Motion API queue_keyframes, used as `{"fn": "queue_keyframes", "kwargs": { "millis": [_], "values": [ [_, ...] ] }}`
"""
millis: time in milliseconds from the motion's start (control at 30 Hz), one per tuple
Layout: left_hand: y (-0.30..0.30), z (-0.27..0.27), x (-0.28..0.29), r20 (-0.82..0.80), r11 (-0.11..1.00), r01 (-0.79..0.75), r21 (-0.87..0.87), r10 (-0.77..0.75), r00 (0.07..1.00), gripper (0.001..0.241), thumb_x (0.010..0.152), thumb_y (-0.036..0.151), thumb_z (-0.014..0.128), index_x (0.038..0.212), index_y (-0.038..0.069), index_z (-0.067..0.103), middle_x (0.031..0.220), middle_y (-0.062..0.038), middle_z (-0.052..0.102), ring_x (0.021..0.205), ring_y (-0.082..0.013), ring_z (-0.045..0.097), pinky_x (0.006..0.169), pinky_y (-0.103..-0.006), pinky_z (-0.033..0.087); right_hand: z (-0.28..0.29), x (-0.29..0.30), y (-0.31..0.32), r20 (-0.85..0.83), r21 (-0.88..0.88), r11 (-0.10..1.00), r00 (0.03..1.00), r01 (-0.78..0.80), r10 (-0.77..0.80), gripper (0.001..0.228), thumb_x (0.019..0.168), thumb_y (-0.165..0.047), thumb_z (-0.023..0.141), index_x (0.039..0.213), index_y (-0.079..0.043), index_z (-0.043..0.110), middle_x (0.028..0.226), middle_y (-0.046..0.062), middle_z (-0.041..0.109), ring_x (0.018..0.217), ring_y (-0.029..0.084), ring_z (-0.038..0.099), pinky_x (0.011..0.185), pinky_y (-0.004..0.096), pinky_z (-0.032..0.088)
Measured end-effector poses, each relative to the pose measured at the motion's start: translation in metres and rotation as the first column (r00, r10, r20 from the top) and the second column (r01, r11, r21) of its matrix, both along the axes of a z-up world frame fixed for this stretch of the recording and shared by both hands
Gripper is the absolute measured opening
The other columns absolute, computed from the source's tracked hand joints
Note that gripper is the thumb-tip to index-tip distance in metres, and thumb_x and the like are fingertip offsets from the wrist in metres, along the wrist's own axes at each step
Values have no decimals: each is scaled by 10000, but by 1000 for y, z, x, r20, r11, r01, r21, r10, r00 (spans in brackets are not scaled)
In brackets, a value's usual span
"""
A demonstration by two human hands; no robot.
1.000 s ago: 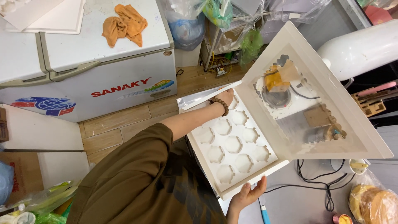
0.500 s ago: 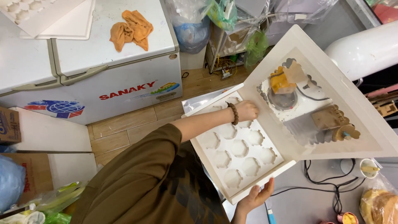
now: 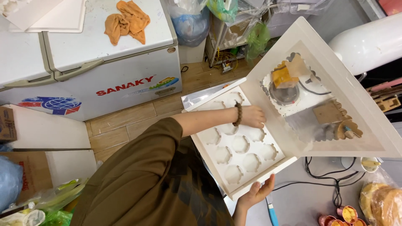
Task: The person assembles a cardboard pastry box insert by folding the tabs, places the insert into a large cake box, and then fills the insert slots with small tarts.
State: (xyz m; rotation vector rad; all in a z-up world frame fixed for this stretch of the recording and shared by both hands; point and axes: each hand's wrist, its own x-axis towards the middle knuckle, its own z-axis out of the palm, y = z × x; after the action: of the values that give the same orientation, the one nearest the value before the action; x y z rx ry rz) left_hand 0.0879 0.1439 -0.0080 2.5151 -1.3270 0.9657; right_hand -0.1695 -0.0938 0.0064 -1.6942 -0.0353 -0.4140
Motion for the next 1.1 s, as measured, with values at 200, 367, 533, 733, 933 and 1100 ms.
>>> {"fn": "queue_keyframes", "kwargs": {
  "millis": [200,367,533,733,933,1100],
  "values": [
    [6,15,6,12,902,383,200,-393,919,101,855,180,677,791,145,607,945,-13,635,811,-197,624,580,-348,503,2,-1,-4,18,7,1000,1000,-19,19,773,1058,-519,566,1569,13,334,1568,191,402,1478,291,386,1227,431,315],
    [1,28,22,-53,748,549,372,-574,817,120,829,197,685,742,130,637,1008,-27,638,904,-220,625,594,-368,525,-2,-1,-5,13,12,1000,1000,-10,10,783,1044,-531,581,1562,8,347,1560,179,412,1469,288,386,1236,434,303],
    [-15,39,36,-74,618,535,577,-612,787,113,770,185,695,680,118,713,1032,-19,663,960,-212,622,731,-346,524,7,1,-2,0,-15,1000,1000,6,-6,792,1041,-544,572,1564,6,346,1559,179,405,1481,288,366,1245,439,281],
    [-19,26,44,-85,557,582,593,-675,733,153,771,158,702,622,129,688,911,-16,667,935,-221,625,811,-362,508,12,-2,0,-43,-19,999,999,29,-30,799,1034,-549,560,1565,8,344,1556,182,400,1481,288,357,1237,447,278],
    [-14,27,32,-132,712,599,368,-597,791,103,849,170,671,757,128,651,858,-66,636,799,-266,656,679,-397,525,1,2,-7,-30,-7,999,999,32,-32,797,1033,-544,564,1560,16,354,1555,182,409,1477,290,365,1232,443,280],
    [-26,21,14,-185,894,399,206,-364,913,30,809,160,647,806,135,663,843,-72,661,729,-284,685,594,-415,547,1,3,-5,-9,4,1000,999,31,-31,797,1030,-540,571,1556,21,362,1552,187,418,1480,297,376,1237,443,281]
  ]
}}
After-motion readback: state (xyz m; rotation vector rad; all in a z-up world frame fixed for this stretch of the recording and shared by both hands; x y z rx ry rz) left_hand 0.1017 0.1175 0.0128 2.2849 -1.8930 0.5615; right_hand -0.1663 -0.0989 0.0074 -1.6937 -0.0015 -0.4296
